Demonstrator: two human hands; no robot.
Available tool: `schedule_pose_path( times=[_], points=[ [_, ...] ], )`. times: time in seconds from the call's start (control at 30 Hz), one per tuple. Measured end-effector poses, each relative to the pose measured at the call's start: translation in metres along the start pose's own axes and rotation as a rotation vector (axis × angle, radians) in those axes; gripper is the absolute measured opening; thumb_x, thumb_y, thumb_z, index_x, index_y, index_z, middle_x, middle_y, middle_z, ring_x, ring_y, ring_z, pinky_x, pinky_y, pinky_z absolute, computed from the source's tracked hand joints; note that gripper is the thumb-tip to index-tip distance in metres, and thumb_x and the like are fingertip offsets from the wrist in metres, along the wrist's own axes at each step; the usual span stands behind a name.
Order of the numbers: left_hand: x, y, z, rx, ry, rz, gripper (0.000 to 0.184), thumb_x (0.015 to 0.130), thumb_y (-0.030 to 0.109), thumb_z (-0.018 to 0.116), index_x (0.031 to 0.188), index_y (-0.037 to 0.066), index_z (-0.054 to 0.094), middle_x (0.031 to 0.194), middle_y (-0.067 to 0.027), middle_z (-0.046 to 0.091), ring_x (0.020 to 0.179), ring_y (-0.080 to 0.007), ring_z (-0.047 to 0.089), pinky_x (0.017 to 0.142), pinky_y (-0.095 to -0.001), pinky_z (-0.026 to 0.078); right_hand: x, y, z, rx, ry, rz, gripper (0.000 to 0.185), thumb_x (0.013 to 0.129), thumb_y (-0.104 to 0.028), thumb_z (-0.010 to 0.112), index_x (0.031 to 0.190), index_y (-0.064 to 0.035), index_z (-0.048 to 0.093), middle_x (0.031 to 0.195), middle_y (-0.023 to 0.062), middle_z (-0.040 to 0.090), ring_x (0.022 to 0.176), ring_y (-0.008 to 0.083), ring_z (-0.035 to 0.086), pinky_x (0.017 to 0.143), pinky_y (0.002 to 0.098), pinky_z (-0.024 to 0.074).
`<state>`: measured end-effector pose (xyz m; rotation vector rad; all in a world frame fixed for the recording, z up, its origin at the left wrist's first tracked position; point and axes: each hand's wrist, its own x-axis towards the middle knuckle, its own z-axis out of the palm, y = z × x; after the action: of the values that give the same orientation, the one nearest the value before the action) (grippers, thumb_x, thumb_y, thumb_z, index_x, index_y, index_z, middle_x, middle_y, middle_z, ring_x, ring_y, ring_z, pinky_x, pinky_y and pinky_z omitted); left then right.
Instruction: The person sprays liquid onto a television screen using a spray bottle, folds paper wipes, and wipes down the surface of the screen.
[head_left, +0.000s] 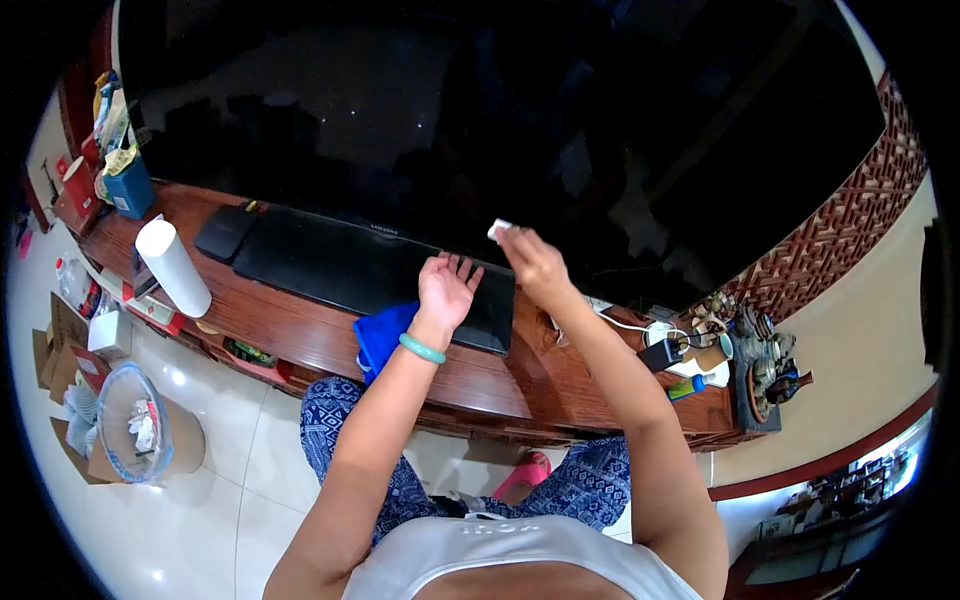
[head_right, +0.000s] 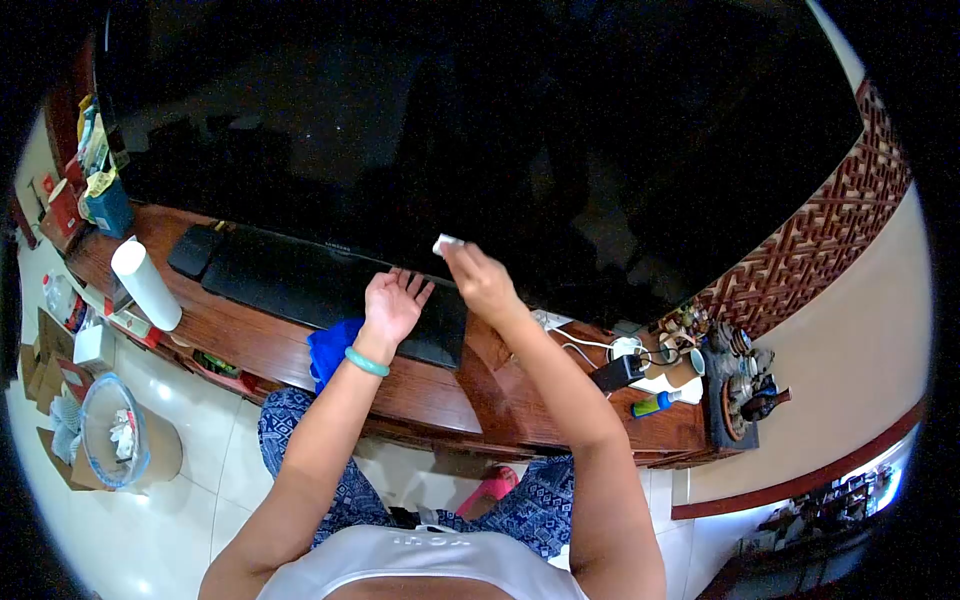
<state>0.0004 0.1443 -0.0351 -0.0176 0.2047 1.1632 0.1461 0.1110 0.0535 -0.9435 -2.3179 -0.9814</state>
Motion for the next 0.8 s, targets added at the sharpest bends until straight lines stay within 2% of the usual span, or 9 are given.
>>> schedule_pose_path(
  times=[0.23,0.3,0.43,0.5,0.53,0.57,0.67,0.77,0.8],
  points=[
    [0.008,-0.003,-0.010,-0.024,0.006,-0.011,0.016,0.080,0.019,0.047,0.095,0.011,0.046,0.110,-0.0066,0.045,0.117,-0.0277,0.041,0.110,-0.0506,0.028,0.009,0.021,-0.017,-0.056,-0.278,-0.353,0.032,0.073,-0.002,0.062,0.103,0.0076,0.061,0.092,0.0107,0.054,0.081,0.0214,0.059,0.065,0.0280,0.0550],
    [0.013,-0.005,-0.016,-0.077,0.019,-0.023,0.015,0.081,0.018,0.048,0.094,0.012,0.047,0.113,-0.0073,0.045,0.124,-0.0290,0.037,0.111,-0.0523,0.026,0.041,0.040,-0.034,0.060,-0.131,-0.204,0.026,0.076,-0.001,0.063,0.102,0.0074,0.062,0.092,0.0118,0.056,0.078,0.0233,0.060,0.064,0.0305,0.0544],
    [0.004,-0.003,-0.005,-0.057,0.035,-0.004,0.008,0.084,0.020,0.045,0.084,0.012,0.046,0.116,-0.0084,0.044,0.137,-0.0304,0.023,0.115,-0.0529,0.017,0.135,0.068,-0.083,-0.192,0.373,-0.161,0.024,0.077,0.003,0.065,0.101,0.0040,0.066,0.093,0.0130,0.060,0.077,0.0253,0.060,0.061,0.0327,0.0527],
    [0.005,-0.003,-0.008,-0.086,0.000,-0.027,0.012,0.086,0.021,0.042,0.092,0.010,0.046,0.123,-0.0093,0.041,0.138,-0.0310,0.021,0.115,-0.0527,0.017,0.166,0.072,-0.089,-0.297,0.523,0.039,0.026,0.075,0.006,0.067,0.101,0.0046,0.067,0.095,0.0125,0.060,0.078,0.0249,0.060,0.063,0.0321,0.0527],
    [0.006,-0.004,-0.008,-0.092,0.017,-0.034,0.029,0.087,0.021,0.041,0.115,0.011,0.044,0.143,-0.0106,0.030,0.142,-0.0317,0.014,0.115,-0.0537,0.016,0.176,0.071,-0.083,-0.296,0.593,0.087,0.031,0.075,0.011,0.066,0.105,0.0034,0.067,0.096,0.0115,0.059,0.076,0.0233,0.059,0.065,0.0314,0.0502],
    [0.007,-0.004,-0.008,-0.092,0.015,-0.029,0.029,0.087,0.021,0.041,0.115,0.011,0.044,0.143,-0.0106,0.030,0.142,-0.0317,0.014,0.115,-0.0537,0.016,0.182,0.065,-0.074,-0.273,0.634,0.107,0.029,0.076,0.008,0.068,0.105,0.0028,0.067,0.094,0.0124,0.060,0.077,0.0243,0.059,0.066,0.0317,0.0507],
    [-0.002,0.000,0.002,-0.109,0.040,-0.023,0.055,0.091,0.027,0.038,0.144,0.027,0.021,0.158,-0.0106,0.000,0.145,-0.0333,0.006,0.114,-0.0550,0.016,0.163,0.029,-0.021,-0.117,0.482,-0.004,0.026,0.078,0.003,0.065,0.104,0.0029,0.067,0.092,0.0144,0.061,0.080,0.0267,0.060,0.068,0.0328,0.0523],
    [0.000,0.004,0.002,-0.105,0.066,-0.040,0.052,0.093,0.031,0.035,0.144,0.024,0.023,0.156,-0.0120,0.012,0.143,-0.0349,0.013,0.114,-0.0552,0.016,0.105,-0.014,0.031,0.124,0.174,-0.098,0.027,0.075,0.001,0.062,0.102,0.0072,0.065,0.092,0.0149,0.060,0.082,0.0279,0.060,0.070,0.0332,0.0539],
    [0.000,0.005,0.003,-0.106,0.083,-0.051,0.047,0.094,0.035,0.032,0.139,0.023,0.031,0.150,-0.0123,0.027,0.139,-0.0315,0.024,0.113,-0.0524,0.019,0.082,-0.022,0.043,0.088,0.056,-0.139,0.032,0.073,-0.002,0.061,0.103,0.0083,0.062,0.093,0.0150,0.058,0.084,0.0270,0.060,0.068,0.0319,0.0545]
  ],
)
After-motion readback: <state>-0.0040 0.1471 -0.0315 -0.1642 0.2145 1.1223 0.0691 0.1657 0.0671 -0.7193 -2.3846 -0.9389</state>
